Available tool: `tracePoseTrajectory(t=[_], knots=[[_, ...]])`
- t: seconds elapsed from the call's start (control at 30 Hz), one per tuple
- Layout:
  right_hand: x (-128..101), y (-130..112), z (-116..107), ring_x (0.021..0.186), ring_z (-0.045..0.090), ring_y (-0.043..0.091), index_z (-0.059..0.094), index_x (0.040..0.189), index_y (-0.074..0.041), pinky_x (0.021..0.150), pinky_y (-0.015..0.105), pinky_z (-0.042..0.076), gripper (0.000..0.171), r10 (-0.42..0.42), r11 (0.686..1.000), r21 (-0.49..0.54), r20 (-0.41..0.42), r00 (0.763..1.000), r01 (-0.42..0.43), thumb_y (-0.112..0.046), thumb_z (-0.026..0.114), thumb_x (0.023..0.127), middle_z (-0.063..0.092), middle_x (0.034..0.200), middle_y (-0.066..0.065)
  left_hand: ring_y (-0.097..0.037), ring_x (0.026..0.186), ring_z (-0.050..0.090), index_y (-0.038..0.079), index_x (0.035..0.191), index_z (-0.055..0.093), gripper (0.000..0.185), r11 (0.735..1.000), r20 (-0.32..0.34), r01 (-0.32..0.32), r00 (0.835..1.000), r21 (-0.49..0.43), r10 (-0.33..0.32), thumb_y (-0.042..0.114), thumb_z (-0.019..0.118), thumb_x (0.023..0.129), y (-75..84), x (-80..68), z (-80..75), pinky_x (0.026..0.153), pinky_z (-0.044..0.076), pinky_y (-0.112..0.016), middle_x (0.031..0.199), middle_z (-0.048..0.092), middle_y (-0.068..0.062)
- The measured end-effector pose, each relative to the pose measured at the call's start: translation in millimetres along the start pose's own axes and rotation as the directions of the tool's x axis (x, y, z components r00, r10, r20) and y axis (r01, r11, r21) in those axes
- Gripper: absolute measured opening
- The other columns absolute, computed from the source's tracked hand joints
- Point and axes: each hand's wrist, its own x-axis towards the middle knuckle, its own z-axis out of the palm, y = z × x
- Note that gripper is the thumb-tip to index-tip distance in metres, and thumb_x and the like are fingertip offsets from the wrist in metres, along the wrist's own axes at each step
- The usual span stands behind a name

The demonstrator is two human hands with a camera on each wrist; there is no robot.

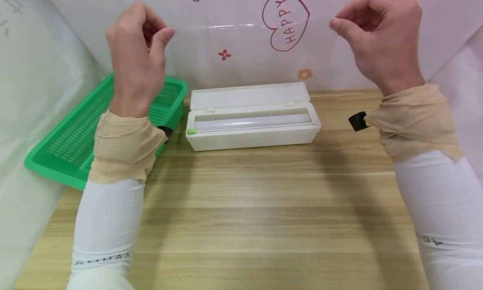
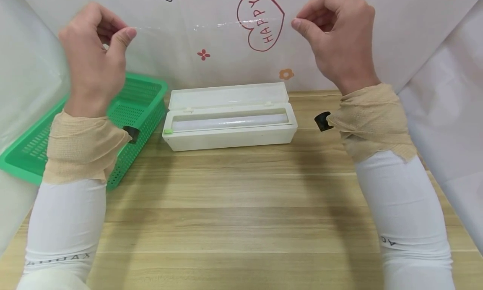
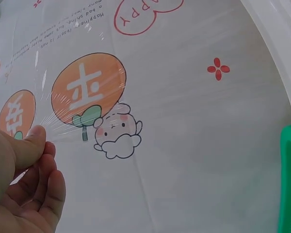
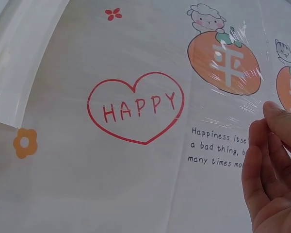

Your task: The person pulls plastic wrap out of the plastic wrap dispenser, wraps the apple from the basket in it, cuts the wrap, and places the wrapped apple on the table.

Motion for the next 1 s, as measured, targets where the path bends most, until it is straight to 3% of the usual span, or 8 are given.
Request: tracePoseTrajectory(t=[0.33, 0.63, 0.83, 1.0], knots=[[5.3, -6.0, -2.4, 0.069, 0.063, -0.002, 0.084, 0.093, -0.013, 0.069, 0.014, 0.048, 0.003, -0.031, 0.999, -0.028, 0.004, 0.999, 0.031, -0.013, 0.081, 0.093, 0.070, 0.079, -0.024, 0.006, 0.077, 0.048, -0.005, 0.107, 0.071, 0.031, 1.000, -0.028, -0.001, 1.000, -0.015, 0.001, 0.026, 0.070, 0.102, 7.0, 3.8, -2.2, 0.076, 0.040, -0.015, 0.084, 0.048, 0.026], [8.2, -10.9, -6.0, 0.068, 0.062, 0.001, 0.084, 0.093, -0.011, 0.070, 0.016, 0.047, 0.004, -0.012, 1.000, 0.004, -0.003, 1.000, 0.012, -0.012, 0.081, 0.092, 0.071, 0.079, -0.023, 0.007, 0.077, 0.047, -0.004, 0.107, 0.072, 0.029, 1.000, -0.037, -0.006, 0.999, -0.019, 0.005, 0.025, 0.069, 0.102, 14.9, 5.8, -1.6, 0.076, 0.040, -0.014, 0.084, 0.047, 0.025], [9.1, -12.9, -8.5, 0.071, 0.063, 0.003, 0.083, 0.100, -0.007, 0.072, 0.017, 0.048, 0.012, 0.023, 0.999, 0.025, -0.012, 1.000, -0.023, -0.016, 0.082, 0.092, 0.072, 0.083, -0.021, 0.006, 0.078, 0.049, -0.001, 0.105, 0.073, 0.025, 0.999, -0.044, 0.002, 0.999, -0.039, -0.003, 0.024, 0.072, 0.101, 19.8, 6.6, -2.8, 0.078, 0.040, -0.014, 0.084, 0.049, 0.025], [9.1, -16.3, -11.4, 0.071, 0.063, 0.006, 0.083, 0.098, -0.008, 0.074, 0.018, 0.049, 0.009, 0.081, 0.993, 0.094, -0.038, 0.996, -0.077, -0.011, 0.082, 0.090, 0.074, 0.084, -0.015, 0.005, 0.077, 0.051, -0.001, 0.103, 0.074, 0.026, 0.997, -0.063, -0.018, 0.998, -0.070, 0.013, 0.025, 0.073, 0.101, 23.7, 2.0, -8.3, 0.076, 0.042, -0.015, 0.082, 0.050, 0.026]])
